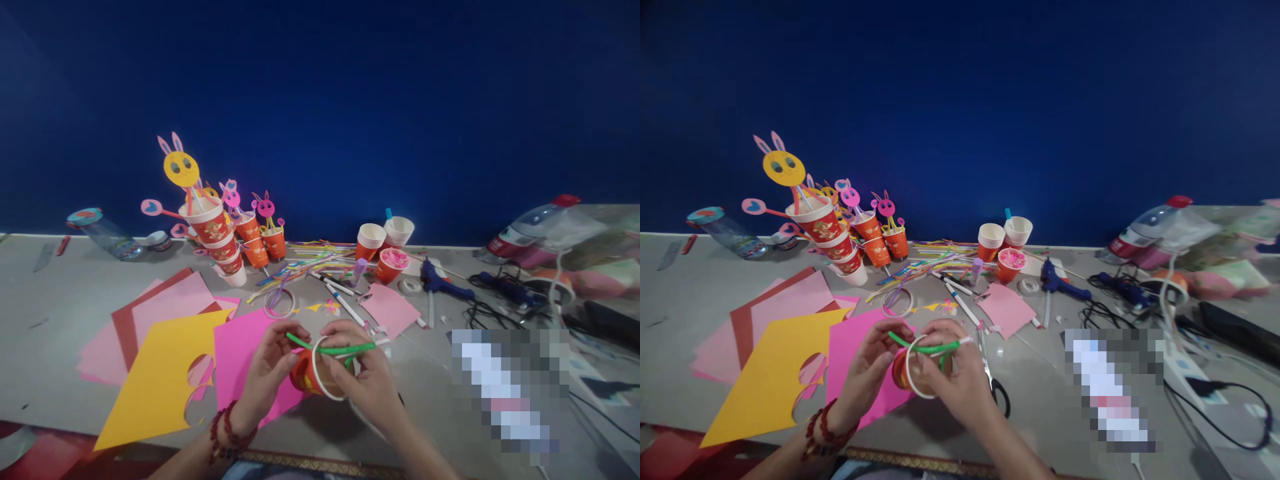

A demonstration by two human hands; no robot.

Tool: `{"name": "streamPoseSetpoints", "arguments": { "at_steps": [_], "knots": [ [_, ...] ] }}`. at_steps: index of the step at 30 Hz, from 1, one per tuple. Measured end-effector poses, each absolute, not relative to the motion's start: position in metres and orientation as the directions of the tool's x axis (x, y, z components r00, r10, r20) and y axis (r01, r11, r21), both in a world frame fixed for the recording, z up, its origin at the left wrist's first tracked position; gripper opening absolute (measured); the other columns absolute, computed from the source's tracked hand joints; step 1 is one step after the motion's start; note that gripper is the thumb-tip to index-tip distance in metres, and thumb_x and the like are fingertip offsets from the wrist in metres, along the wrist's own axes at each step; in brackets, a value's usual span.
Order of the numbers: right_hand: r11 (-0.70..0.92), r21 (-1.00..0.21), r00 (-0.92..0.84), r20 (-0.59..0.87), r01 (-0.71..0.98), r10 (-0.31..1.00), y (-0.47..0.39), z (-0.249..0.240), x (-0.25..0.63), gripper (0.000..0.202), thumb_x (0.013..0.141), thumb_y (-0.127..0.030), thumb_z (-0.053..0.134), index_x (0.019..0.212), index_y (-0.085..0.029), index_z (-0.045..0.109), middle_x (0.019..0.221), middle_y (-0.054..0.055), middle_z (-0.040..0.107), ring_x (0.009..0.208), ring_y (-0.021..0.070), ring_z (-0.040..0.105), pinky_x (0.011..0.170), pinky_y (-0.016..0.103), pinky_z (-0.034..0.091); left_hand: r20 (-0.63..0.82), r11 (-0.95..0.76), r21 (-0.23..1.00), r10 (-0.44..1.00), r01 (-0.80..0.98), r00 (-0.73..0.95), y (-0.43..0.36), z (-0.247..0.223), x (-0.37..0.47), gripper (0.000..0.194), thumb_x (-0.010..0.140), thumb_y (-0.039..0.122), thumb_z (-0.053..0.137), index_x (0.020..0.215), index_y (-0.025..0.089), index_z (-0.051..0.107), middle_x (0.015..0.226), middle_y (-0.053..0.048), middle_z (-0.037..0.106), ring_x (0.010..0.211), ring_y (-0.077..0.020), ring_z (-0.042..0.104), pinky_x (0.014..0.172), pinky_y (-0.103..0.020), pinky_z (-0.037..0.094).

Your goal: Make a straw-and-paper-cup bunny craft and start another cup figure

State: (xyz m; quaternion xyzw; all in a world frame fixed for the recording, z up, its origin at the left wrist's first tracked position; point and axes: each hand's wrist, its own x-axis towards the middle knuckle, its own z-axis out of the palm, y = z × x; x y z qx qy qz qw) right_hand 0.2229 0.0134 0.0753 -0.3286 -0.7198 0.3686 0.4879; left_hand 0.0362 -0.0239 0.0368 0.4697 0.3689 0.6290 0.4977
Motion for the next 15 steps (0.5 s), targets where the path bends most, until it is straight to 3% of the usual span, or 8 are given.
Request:
{"name": "streamPoseSetpoints", "arguments": {
  "at_steps": [2, 4, 9, 15],
  "knots": [
    [0.496, -0.864, -0.316, 0.449, 0.084, 0.836, 0.013, 0.0761, 0.2222, 0.018, 0.082, -0.012, 0.063, 0.092, -0.024, 0.072, 0.101, 0.005, 0.07, 0.095, 0.0226, 0.069, 0.085, 0.033, 0.053, 0.191, -0.204, 0.936, 0.979, -0.287, -0.072, -0.0236, 0.0391, 0.0366, 0.011, 0.092, 0.03, 0.07, 0.099, 0.022, 0.069, 0.098, -0.005, 0.067, 0.098, -0.021, 0.063, 0.09, -0.033, 0.05],
    [0.487, -0.872, -0.322, 0.446, 0.056, 0.835, 0.0124, 0.0768, 0.222, 0.016, 0.082, -0.012, 0.062, 0.091, -0.023, 0.071, 0.098, 0.005, 0.07, 0.092, 0.0219, 0.069, 0.081, 0.032, 0.054, 0.171, -0.189, 0.928, 0.982, -0.322, -0.083, -0.0225, 0.0387, 0.0369, 0.009, 0.091, 0.029, 0.071, 0.089, 0.02, 0.069, 0.091, -0.004, 0.066, 0.091, -0.0198, 0.063, 0.085, -0.032, 0.05],
    [0.501, -0.861, -0.367, 0.439, 0.09, 0.82, 0.0112, 0.0752, 0.2236, 0.018, 0.082, -0.012, 0.061, 0.093, -0.023, 0.068, 0.099, 0.004, 0.069, 0.093, 0.0207, 0.069, 0.083, 0.032, 0.053, 0.196, -0.201, 0.912, 0.979, -0.358, -0.05, -0.0191, 0.0326, 0.0358, 0.016, 0.087, 0.034, 0.075, 0.085, 0.019, 0.069, 0.083, -0.004, 0.066, 0.082, -0.02, 0.062, 0.078, -0.032, 0.05],
    [0.561, -0.797, -0.392, 0.453, 0.225, 0.801, 0.0081, 0.0796, 0.2209, 0.016, 0.079, -0.013, 0.06, 0.089, -0.023, 0.068, 0.1, 0.006, 0.067, 0.09, 0.0212, 0.068, 0.082, 0.033, 0.053, 0.165, -0.179, 0.96, 0.983, -0.216, -0.078, -0.0221, 0.0388, 0.037, 0.018, 0.093, 0.034, 0.067, 0.084, 0.02, 0.072, 0.082, -0.005, 0.069, 0.084, -0.0208, 0.064, 0.081, -0.032, 0.051]
  ]
}}
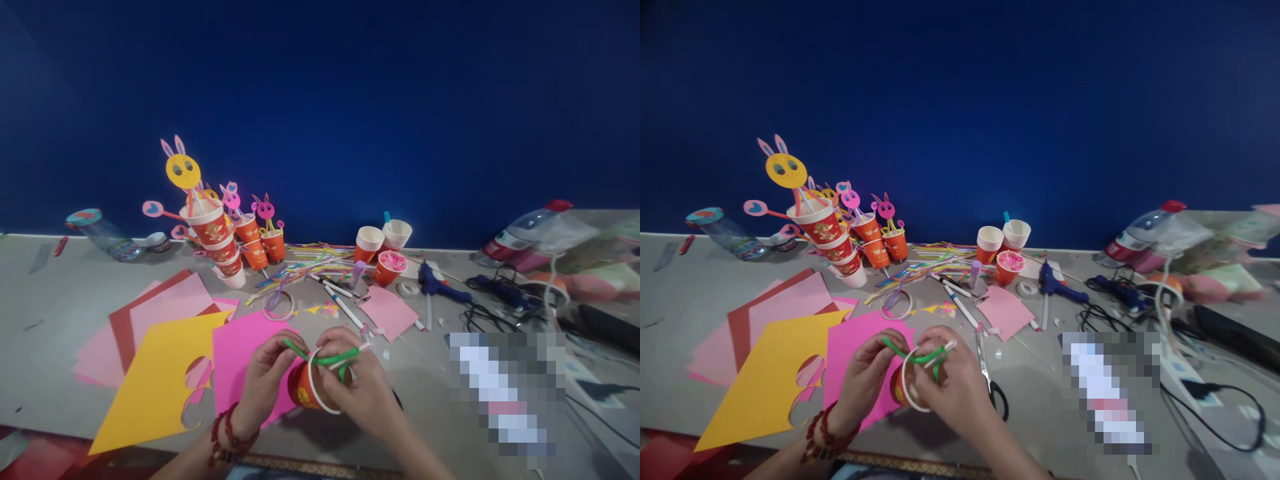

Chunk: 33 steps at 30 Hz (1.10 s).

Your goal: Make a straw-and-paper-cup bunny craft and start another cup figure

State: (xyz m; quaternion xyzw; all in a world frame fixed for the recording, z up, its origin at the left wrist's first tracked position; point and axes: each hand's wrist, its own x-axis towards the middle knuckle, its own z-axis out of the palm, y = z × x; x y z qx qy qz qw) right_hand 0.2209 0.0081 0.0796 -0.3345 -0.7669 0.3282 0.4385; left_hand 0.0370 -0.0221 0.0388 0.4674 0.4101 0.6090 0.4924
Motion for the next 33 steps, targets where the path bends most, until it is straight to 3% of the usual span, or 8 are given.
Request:
{"name": "streamPoseSetpoints", "arguments": {
  "at_steps": [5, 18, 23, 27, 31, 33],
  "knots": [
    [0.6, -0.734, -0.422, 0.456, 0.319, 0.783, 0.005, 0.086, 0.218, 0.012, 0.081, -0.013, 0.06, 0.083, -0.023, 0.066, 0.098, 0.005, 0.068, 0.09, 0.0221, 0.067, 0.079, 0.033, 0.053, 0.147, -0.149, 0.989, 0.986, -0.015, -0.079, -0.028, 0.052, 0.04, 0.024, 0.098, 0.034, 0.058, 0.089, 0.019, 0.074, 0.088, -0.006, 0.073, 0.086, -0.0209, 0.065, 0.083, -0.031, 0.051],
    [0.702, -0.615, -0.479, 0.525, 0.359, 0.704, 0.003, 0.09, 0.214, 0.013, 0.088, -0.012, 0.056, 0.087, -0.023, 0.063, 0.094, 0.007, 0.07, 0.089, 0.0237, 0.066, 0.08, 0.036, 0.054, 0.231, -0.238, 0.955, 0.971, 0.176, 0.059, -0.032, 0.062, 0.038, 0.02, 0.103, 0.03, 0.048, 0.098, 0.02, 0.064, 0.094, -0.006, 0.067, 0.091, -0.021, 0.063, 0.086, -0.031, 0.049],
    [0.638, -0.687, -0.448, 0.475, 0.349, 0.757, -0.001, 0.085, 0.213, 0.009, 0.086, -0.016, 0.061, 0.091, -0.023, 0.064, 0.097, 0.008, 0.071, 0.093, 0.0246, 0.068, 0.083, 0.036, 0.056, 0.177, -0.179, 0.98, 0.984, 0.091, 0.026, -0.031, 0.057, 0.04, 0.021, 0.103, 0.033, 0.047, 0.095, 0.021, 0.063, 0.09, -0.004, 0.065, 0.086, -0.0191, 0.06, 0.083, -0.03, 0.048],
    [0.587, -0.753, -0.481, 0.412, 0.298, 0.773, -0.001, 0.087, 0.222, 0.032, 0.081, -0.027, 0.074, 0.112, -0.023, 0.064, 0.111, 0.01, 0.072, 0.106, 0.0286, 0.068, 0.091, 0.039, 0.055, 0.049, -0.051, 0.992, 0.999, -0.116, -0.013, -0.029, 0.053, 0.042, 0.025, 0.101, 0.041, 0.051, 0.092, 0.02, 0.062, 0.085, -0.002, 0.061, 0.08, -0.0175, 0.057, 0.076, -0.028, 0.049],
    [0.484, -0.869, -0.54, 0.363, 0.098, 0.76, 0.004, 0.09, 0.231, 0.018, 0.097, -0.028, 0.053, 0.109, -0.024, 0.066, 0.11, 0.008, 0.071, 0.102, 0.0247, 0.067, 0.09, 0.035, 0.055, -0.017, 0.021, 0.981, 1.0, -0.195, 0.024, -0.027, 0.055, 0.042, 0.03, 0.097, 0.047, 0.058, 0.087, 0.019, 0.063, 0.081, -0.001, 0.061, 0.076, -0.0166, 0.056, 0.073, -0.027, 0.047],
    [0.414, -0.908, -0.561, 0.31, 0.065, 0.768, 0.007, 0.088, 0.231, 0.021, 0.1, -0.024, 0.047, 0.103, -0.023, 0.067, 0.103, 0.007, 0.07, 0.094, 0.0219, 0.067, 0.085, 0.032, 0.055, -0.038, 0.047, 0.976, 0.998, -0.211, 0.048, -0.027, 0.056, 0.043, 0.032, 0.095, 0.049, 0.06, 0.085, 0.019, 0.063, 0.08, -0.001, 0.061, 0.076, -0.0164, 0.055, 0.073, -0.027, 0.047]
  ]
}}
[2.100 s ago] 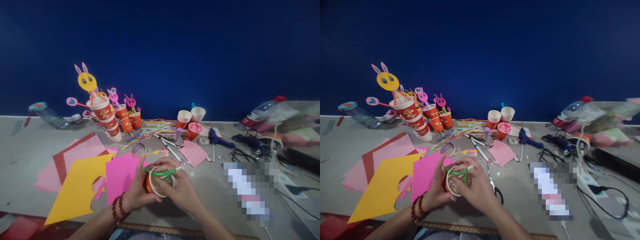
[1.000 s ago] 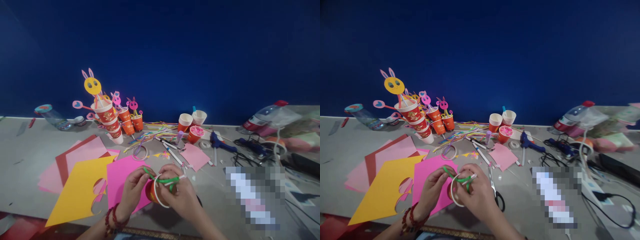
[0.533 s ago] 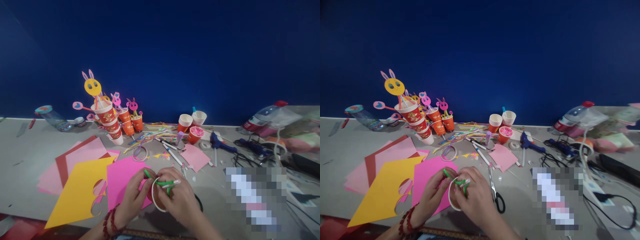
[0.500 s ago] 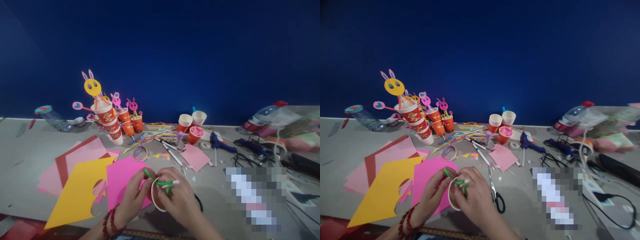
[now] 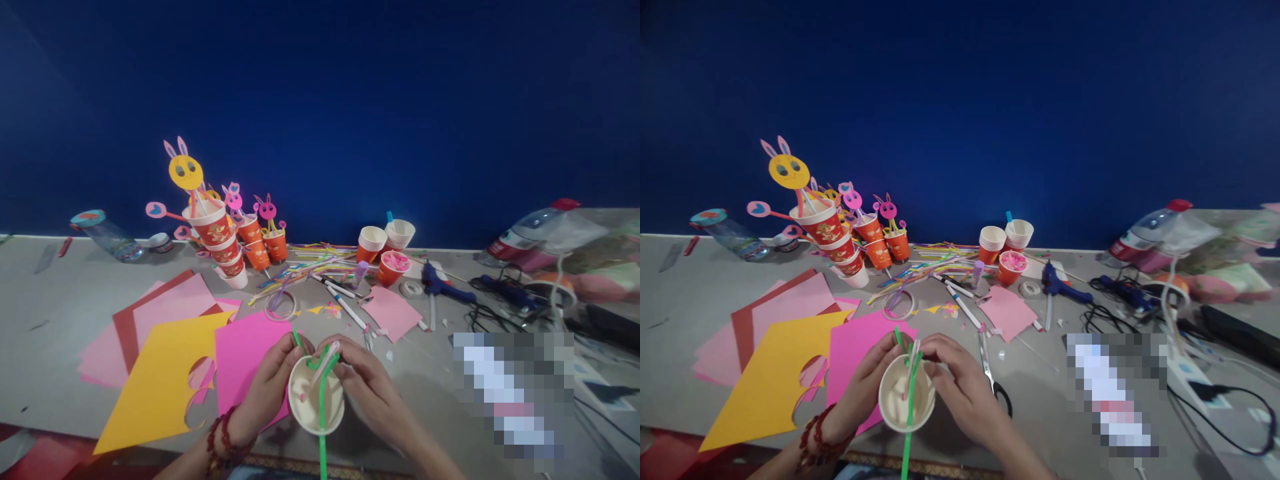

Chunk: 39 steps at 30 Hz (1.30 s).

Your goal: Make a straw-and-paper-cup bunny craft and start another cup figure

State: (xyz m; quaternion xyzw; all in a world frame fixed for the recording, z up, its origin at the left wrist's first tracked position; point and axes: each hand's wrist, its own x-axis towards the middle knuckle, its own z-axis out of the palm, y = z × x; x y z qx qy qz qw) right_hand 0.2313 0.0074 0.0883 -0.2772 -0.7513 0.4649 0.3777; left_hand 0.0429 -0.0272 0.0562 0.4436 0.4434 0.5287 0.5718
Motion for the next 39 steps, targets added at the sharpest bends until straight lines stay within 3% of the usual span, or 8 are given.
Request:
{"name": "streamPoseSetpoints", "arguments": {
  "at_steps": [4, 10, 17, 25, 30, 33, 39],
  "knots": [
    [0.429, -0.899, -0.54, 0.32, 0.087, 0.779, 0.01, 0.08, 0.227, 0.011, 0.096, -0.024, 0.057, 0.095, -0.023, 0.068, 0.093, 0.005, 0.068, 0.087, 0.0216, 0.066, 0.078, 0.031, 0.055, -0.078, 0.093, 0.968, 0.994, -0.232, 0.076, -0.029, 0.058, 0.045, 0.036, 0.092, 0.054, 0.062, 0.084, 0.018, 0.062, 0.077, 0.0, 0.058, 0.072, -0.0149, 0.052, 0.069, -0.026, 0.046],
    [0.484, -0.868, -0.534, 0.359, 0.11, 0.765, 0.011, 0.074, 0.227, 0.013, 0.094, -0.02, 0.057, 0.087, -0.023, 0.068, 0.088, 0.005, 0.068, 0.085, 0.0222, 0.066, 0.076, 0.032, 0.055, -0.089, 0.11, 0.973, 0.99, -0.204, 0.109, -0.026, 0.062, 0.045, 0.037, 0.093, 0.054, 0.061, 0.088, 0.018, 0.062, 0.079, 0.0, 0.058, 0.073, -0.0149, 0.051, 0.07, -0.027, 0.046],
    [0.536, -0.827, -0.544, 0.376, 0.168, 0.75, 0.009, 0.078, 0.227, 0.013, 0.092, -0.019, 0.058, 0.089, -0.024, 0.069, 0.088, 0.005, 0.069, 0.082, 0.0218, 0.066, 0.073, 0.031, 0.055, -0.086, 0.106, 0.98, 0.988, -0.168, 0.125, -0.026, 0.061, 0.044, 0.037, 0.096, 0.052, 0.057, 0.087, 0.017, 0.061, 0.08, 0.0, 0.057, 0.073, -0.0142, 0.05, 0.069, -0.026, 0.044],
    [0.565, -0.796, -0.583, 0.359, 0.216, 0.729, 0.011, 0.072, 0.225, 0.027, 0.082, -0.005, 0.056, 0.097, -0.024, 0.067, 0.088, 0.004, 0.067, 0.081, 0.0203, 0.064, 0.07, 0.028, 0.05, -0.166, 0.185, 0.963, 0.98, -0.199, 0.108, -0.018, 0.052, 0.041, 0.037, 0.089, 0.052, 0.066, 0.08, 0.017, 0.057, 0.073, 0.003, 0.054, 0.068, -0.0124, 0.048, 0.065, -0.024, 0.041],
    [0.604, -0.766, -0.595, 0.386, 0.22, 0.706, 0.011, 0.069, 0.227, 0.017, 0.089, -0.011, 0.056, 0.097, -0.022, 0.066, 0.085, 0.005, 0.067, 0.077, 0.0205, 0.063, 0.067, 0.028, 0.048, -0.112, 0.116, 0.993, 0.987, -0.024, 0.118, -0.015, 0.054, 0.036, 0.039, 0.092, 0.05, 0.061, 0.073, 0.016, 0.06, 0.067, 0.002, 0.054, 0.064, -0.0131, 0.048, 0.061, -0.024, 0.039],
    [0.644, -0.727, -0.589, 0.419, 0.238, 0.691, 0.011, 0.066, 0.228, 0.015, 0.091, -0.013, 0.057, 0.099, -0.022, 0.065, 0.087, 0.006, 0.068, 0.079, 0.0213, 0.064, 0.067, 0.028, 0.048, -0.003, -0.015, 0.991, 0.99, 0.13, 0.139, -0.017, 0.063, 0.031, 0.039, 0.097, 0.045, 0.055, 0.073, 0.016, 0.064, 0.071, -0.001, 0.061, 0.07, -0.016, 0.055, 0.067, -0.026, 0.044],
    [0.727, -0.64, -0.572, 0.509, 0.248, 0.643, 0.011, 0.066, 0.229, 0.015, 0.095, -0.014, 0.055, 0.105, -0.022, 0.064, 0.092, 0.007, 0.071, 0.085, 0.0225, 0.066, 0.072, 0.03, 0.05, 0.104, -0.147, 0.96, 0.977, 0.238, 0.184, -0.028, 0.065, 0.021, 0.03, 0.099, 0.039, 0.052, 0.106, 0.018, 0.072, 0.106, -0.011, 0.074, 0.101, -0.025, 0.068, 0.092, -0.034, 0.051]
  ]
}}
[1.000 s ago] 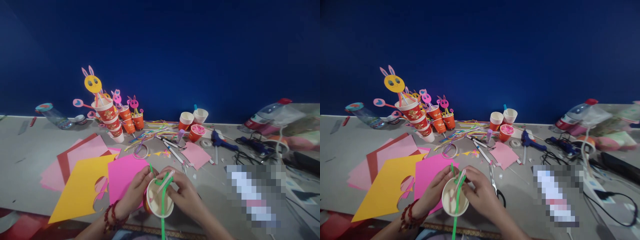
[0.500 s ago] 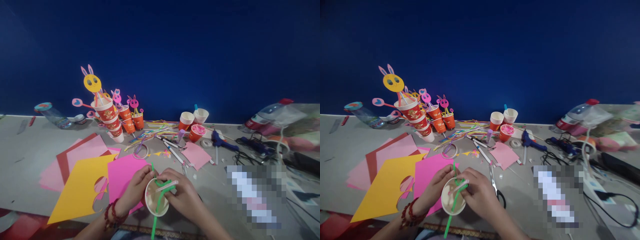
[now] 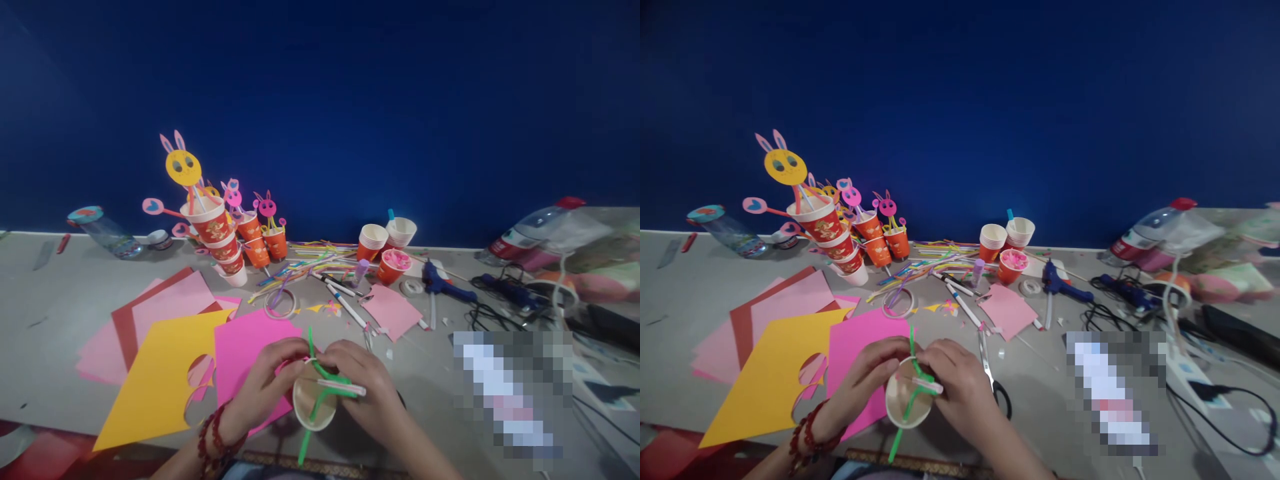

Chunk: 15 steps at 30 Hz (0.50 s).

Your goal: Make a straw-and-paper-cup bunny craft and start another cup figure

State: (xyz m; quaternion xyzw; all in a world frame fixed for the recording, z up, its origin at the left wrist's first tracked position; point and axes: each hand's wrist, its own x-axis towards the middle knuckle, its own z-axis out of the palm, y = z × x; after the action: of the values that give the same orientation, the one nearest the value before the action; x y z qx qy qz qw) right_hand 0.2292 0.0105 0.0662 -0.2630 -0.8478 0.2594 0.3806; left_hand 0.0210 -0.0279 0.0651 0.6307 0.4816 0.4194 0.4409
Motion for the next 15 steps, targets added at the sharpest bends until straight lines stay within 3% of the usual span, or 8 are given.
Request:
{"name": "streamPoseSetpoints", "arguments": {
  "at_steps": [4, 9, 15],
  "knots": [
    [0.747, -0.627, -0.579, 0.532, 0.22, 0.617, 0.01, 0.069, 0.229, 0.01, 0.097, -0.015, 0.054, 0.102, -0.021, 0.061, 0.089, 0.007, 0.07, 0.082, 0.0209, 0.063, 0.069, 0.029, 0.048, 0.202, -0.258, 0.898, 0.961, 0.356, 0.188, -0.034, 0.058, 0.018, 0.027, 0.096, 0.032, 0.057, 0.117, 0.02, 0.071, 0.121, -0.013, 0.073, 0.115, -0.0279, 0.066, 0.103, -0.039, 0.049],
    [0.723, -0.653, -0.564, 0.518, 0.225, 0.644, 0.009, 0.07, 0.228, 0.011, 0.098, -0.014, 0.052, 0.092, -0.022, 0.057, 0.078, 0.003, 0.062, 0.071, 0.0175, 0.057, 0.061, 0.026, 0.041, 0.242, -0.342, 0.827, 0.933, 0.445, 0.268, -0.039, 0.069, 0.022, 0.031, 0.1, 0.024, 0.047, 0.124, 0.02, 0.066, 0.123, -0.012, 0.071, 0.117, -0.0253, 0.065, 0.105, -0.037, 0.049],
    [0.666, -0.726, -0.555, 0.486, 0.173, 0.675, 0.011, 0.074, 0.23, 0.01, 0.097, -0.016, 0.054, 0.09, -0.022, 0.056, 0.076, 0.001, 0.059, 0.068, 0.0164, 0.055, 0.06, 0.026, 0.038, 0.246, -0.384, 0.843, 0.898, 0.376, 0.364, -0.04, 0.081, 0.027, 0.036, 0.102, 0.037, 0.043, 0.13, 0.021, 0.058, 0.119, -0.012, 0.067, 0.11, -0.0261, 0.063, 0.101, -0.038, 0.049]
  ]
}}
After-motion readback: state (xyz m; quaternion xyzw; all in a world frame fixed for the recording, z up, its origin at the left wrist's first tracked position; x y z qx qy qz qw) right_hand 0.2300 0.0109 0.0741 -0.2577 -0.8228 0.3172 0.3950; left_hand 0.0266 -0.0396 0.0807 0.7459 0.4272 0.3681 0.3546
